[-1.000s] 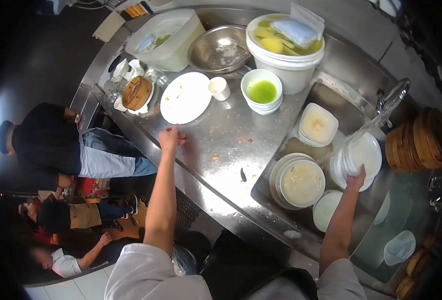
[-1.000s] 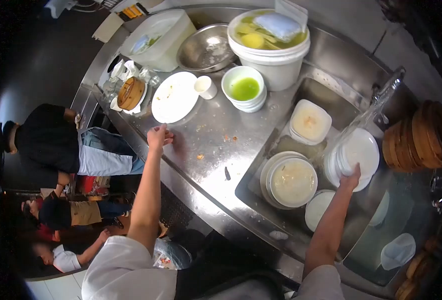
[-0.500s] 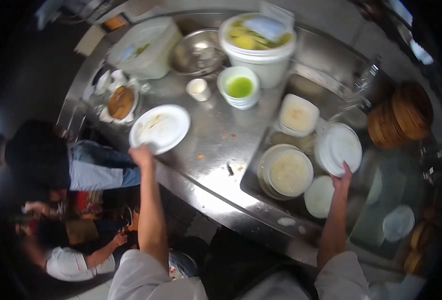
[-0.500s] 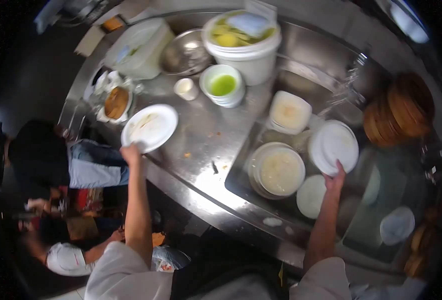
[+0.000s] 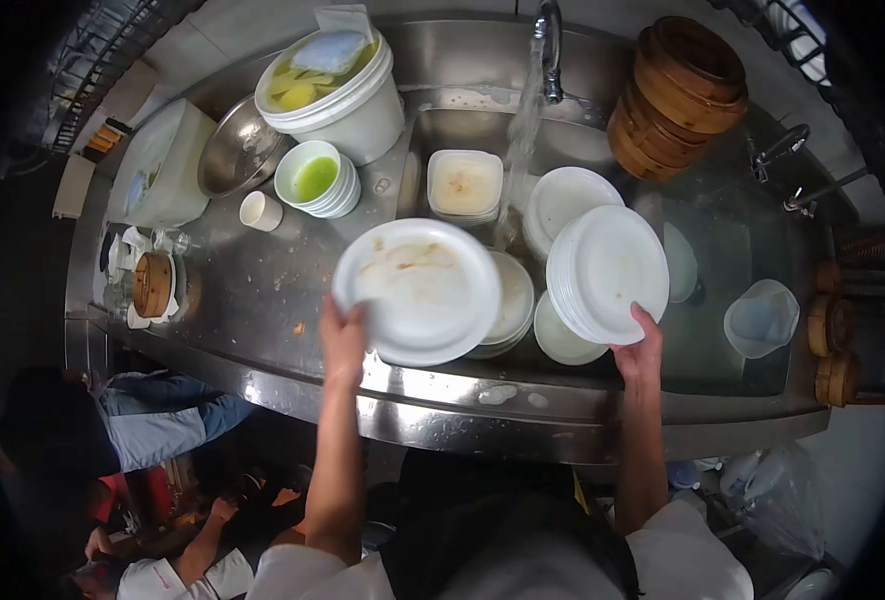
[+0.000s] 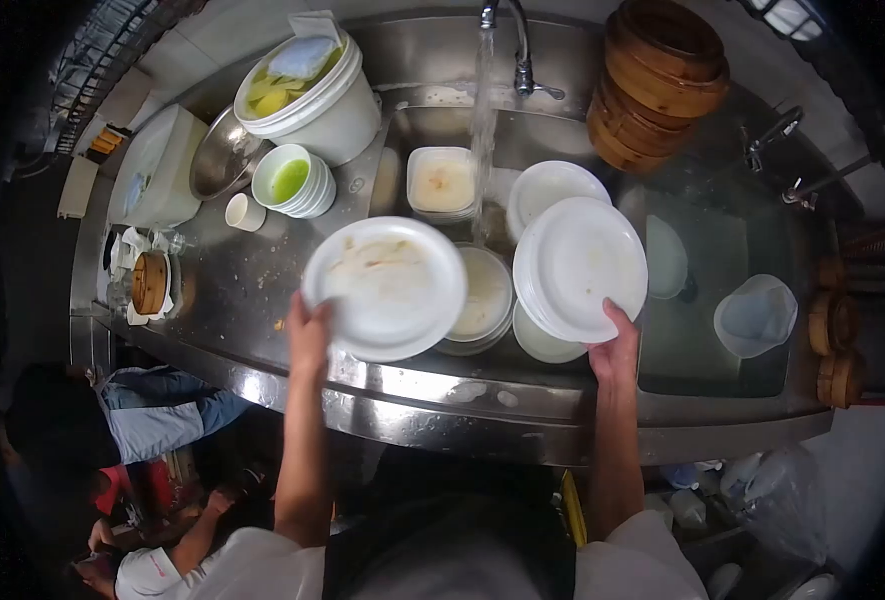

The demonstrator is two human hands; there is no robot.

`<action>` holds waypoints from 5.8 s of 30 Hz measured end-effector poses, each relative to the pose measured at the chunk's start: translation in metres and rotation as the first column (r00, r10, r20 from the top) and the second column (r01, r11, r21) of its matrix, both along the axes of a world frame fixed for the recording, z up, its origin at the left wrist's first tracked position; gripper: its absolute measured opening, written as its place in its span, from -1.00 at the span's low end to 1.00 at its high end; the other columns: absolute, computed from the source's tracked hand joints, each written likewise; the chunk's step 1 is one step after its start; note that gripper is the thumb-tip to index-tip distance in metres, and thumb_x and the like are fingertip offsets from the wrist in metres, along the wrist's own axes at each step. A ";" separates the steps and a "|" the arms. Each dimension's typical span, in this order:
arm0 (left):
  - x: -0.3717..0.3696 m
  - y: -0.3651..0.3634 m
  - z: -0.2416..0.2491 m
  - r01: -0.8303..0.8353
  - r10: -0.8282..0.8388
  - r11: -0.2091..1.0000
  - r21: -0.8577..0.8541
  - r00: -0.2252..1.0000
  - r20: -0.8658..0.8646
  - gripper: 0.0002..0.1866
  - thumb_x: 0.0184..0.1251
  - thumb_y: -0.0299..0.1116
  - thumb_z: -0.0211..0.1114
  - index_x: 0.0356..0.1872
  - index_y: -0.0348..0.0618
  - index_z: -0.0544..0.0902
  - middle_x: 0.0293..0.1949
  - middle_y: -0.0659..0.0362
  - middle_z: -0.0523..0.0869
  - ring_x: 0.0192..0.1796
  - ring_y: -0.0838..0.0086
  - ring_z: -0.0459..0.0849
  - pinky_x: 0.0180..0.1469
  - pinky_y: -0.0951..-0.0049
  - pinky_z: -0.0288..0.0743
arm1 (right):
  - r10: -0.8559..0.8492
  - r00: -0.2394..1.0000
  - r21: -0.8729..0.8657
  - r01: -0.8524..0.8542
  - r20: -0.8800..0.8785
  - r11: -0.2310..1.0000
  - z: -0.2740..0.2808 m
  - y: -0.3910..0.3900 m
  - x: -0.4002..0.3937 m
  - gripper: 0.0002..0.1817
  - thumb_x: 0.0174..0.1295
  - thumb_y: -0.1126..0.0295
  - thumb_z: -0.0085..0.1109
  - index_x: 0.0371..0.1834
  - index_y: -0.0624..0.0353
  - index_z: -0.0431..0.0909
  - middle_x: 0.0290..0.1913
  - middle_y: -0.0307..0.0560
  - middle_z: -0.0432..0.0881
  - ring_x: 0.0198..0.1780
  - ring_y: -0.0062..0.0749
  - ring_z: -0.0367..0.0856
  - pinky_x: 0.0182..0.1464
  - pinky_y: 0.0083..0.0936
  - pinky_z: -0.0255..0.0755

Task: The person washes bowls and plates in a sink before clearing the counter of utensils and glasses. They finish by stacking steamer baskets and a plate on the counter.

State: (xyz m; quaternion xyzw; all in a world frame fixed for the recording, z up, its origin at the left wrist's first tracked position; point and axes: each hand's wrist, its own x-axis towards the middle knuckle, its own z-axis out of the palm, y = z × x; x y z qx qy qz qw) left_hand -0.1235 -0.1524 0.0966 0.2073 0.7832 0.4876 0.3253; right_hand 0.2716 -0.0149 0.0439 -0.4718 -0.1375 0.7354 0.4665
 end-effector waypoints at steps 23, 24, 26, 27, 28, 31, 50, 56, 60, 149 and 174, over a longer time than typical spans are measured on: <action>0.119 0.204 -0.134 0.589 -0.479 0.808 -0.034 0.688 0.546 -0.57 0.31 -0.42 0.05 0.22 -0.21 0.38 -0.05 0.11 0.65 -0.11 0.43 0.62 -0.24 0.39 0.58 | 0.013 0.999 -0.050 -0.011 0.034 0.999 -0.051 0.049 -0.017 -0.38 0.00 0.36 0.33 0.19 0.21 0.38 0.04 0.04 0.56 -0.02 -0.15 0.63 -0.16 -0.11 0.63; 0.109 0.188 -0.129 0.639 -0.561 0.769 0.011 0.666 0.492 -0.52 0.30 -0.44 0.06 0.27 -0.22 0.34 -0.02 0.09 0.64 -0.07 0.43 0.62 -0.19 0.39 0.58 | 0.037 0.994 -0.080 -0.029 0.104 0.996 -0.063 0.060 -0.019 -0.27 -0.07 0.25 0.38 0.25 0.11 0.33 0.11 -0.02 0.51 0.12 -0.14 0.53 0.01 0.01 0.53; 0.091 0.142 -0.115 0.688 -0.678 0.714 0.126 0.635 0.370 -0.50 0.28 -0.48 0.07 0.29 -0.22 0.34 -0.02 0.11 0.64 -0.06 0.45 0.62 -0.13 0.42 0.57 | 0.003 0.993 -0.073 0.005 0.121 0.997 -0.081 0.081 -0.026 -0.27 -0.08 0.24 0.37 0.24 0.11 0.33 0.13 0.00 0.48 0.18 -0.05 0.47 0.06 0.10 0.48; 0.086 0.116 -0.107 0.688 -0.709 0.701 0.190 0.640 0.297 -0.53 0.28 -0.50 0.06 0.25 -0.21 0.38 -0.06 0.13 0.65 -0.08 0.47 0.62 -0.13 0.43 0.55 | 0.023 0.999 -0.024 -0.022 0.035 0.999 -0.096 0.093 -0.029 -0.27 -0.07 0.26 0.34 0.26 0.12 0.31 0.15 0.03 0.47 0.21 -0.02 0.44 0.10 0.12 0.45; 0.082 0.092 -0.089 0.645 -0.667 0.742 0.184 0.680 0.304 -0.57 0.30 -0.52 0.04 0.22 -0.23 0.41 -0.08 0.14 0.66 -0.09 0.48 0.62 -0.12 0.45 0.54 | 0.066 0.998 -0.004 -0.066 -0.016 0.998 -0.114 0.109 -0.030 -0.27 -0.05 0.25 0.32 0.27 0.14 0.31 0.19 0.06 0.44 0.24 -0.01 0.40 0.12 0.14 0.44; 0.061 0.027 -0.037 0.559 -0.574 0.818 0.135 0.777 0.259 -0.64 0.38 -0.52 -0.04 0.18 -0.27 0.42 -0.10 0.17 0.66 -0.12 0.53 0.62 -0.10 0.49 0.51 | -0.022 0.996 0.043 0.019 0.084 0.999 -0.153 0.143 -0.040 -0.31 0.05 0.25 0.25 0.31 0.13 0.30 0.29 0.00 0.33 0.33 0.00 0.27 0.16 0.16 0.38; -0.158 -0.128 -0.012 -0.091 0.113 0.990 0.107 0.968 -0.225 -0.75 0.35 -0.53 0.00 0.00 -0.31 0.52 -0.32 0.22 0.65 -0.34 0.58 0.60 -0.26 0.55 0.49 | 0.465 0.874 0.146 -0.483 0.141 0.863 -0.060 0.175 -0.189 -0.76 0.26 0.31 0.16 -0.04 0.08 0.52 -0.30 -0.28 0.59 -0.32 -0.57 0.56 -0.24 -0.59 0.48; -0.354 -0.208 0.003 -0.186 0.281 0.952 0.245 0.848 -0.450 -0.79 0.25 -0.56 0.07 -0.15 -0.31 0.61 -0.42 0.17 0.67 -0.38 0.55 0.61 -0.27 0.49 0.51 | 0.294 0.810 0.067 -0.378 0.508 0.923 -0.113 0.140 -0.204 -0.79 0.24 0.29 0.12 -0.10 0.06 0.51 -0.38 -0.29 0.58 -0.41 -0.57 0.53 -0.44 -0.59 0.41; -0.535 -0.238 0.030 -0.307 0.253 0.948 0.086 0.564 -0.786 -0.81 0.28 -0.38 0.13 -0.20 -0.22 0.65 -0.34 -0.07 0.70 -0.30 0.11 0.70 -0.20 0.25 0.54 | -0.155 0.718 0.290 -0.068 0.679 0.955 -0.074 0.047 -0.244 -0.76 0.27 0.23 0.12 -0.05 0.01 0.49 -0.30 -0.24 0.58 -0.38 -0.52 0.53 -0.40 -0.57 0.40; -0.809 -0.078 0.126 0.670 -0.742 0.669 -0.323 0.576 -0.343 -0.66 0.18 -0.18 0.21 -0.30 -0.32 0.67 -0.39 -0.15 0.70 -0.25 0.04 0.71 -0.14 0.12 0.56 | -0.308 0.301 0.289 -0.954 0.903 -0.085 0.197 -0.175 -1.009 -0.80 0.01 0.67 0.26 -0.28 0.22 0.56 -0.25 0.06 0.54 -0.28 0.00 0.58 -0.26 -0.26 0.47; -0.997 -0.113 0.017 0.027 -0.072 0.997 -0.068 0.198 -0.978 -0.69 0.18 -0.14 0.21 -0.20 -0.13 0.67 -0.11 -0.05 0.70 -0.17 0.11 0.69 -0.04 0.19 0.53 | 0.604 0.435 0.138 -0.870 0.668 0.473 0.045 -0.187 -0.928 -0.42 0.17 0.39 0.15 0.28 0.30 0.30 0.02 0.16 0.58 0.09 -0.24 0.53 0.16 -0.41 0.34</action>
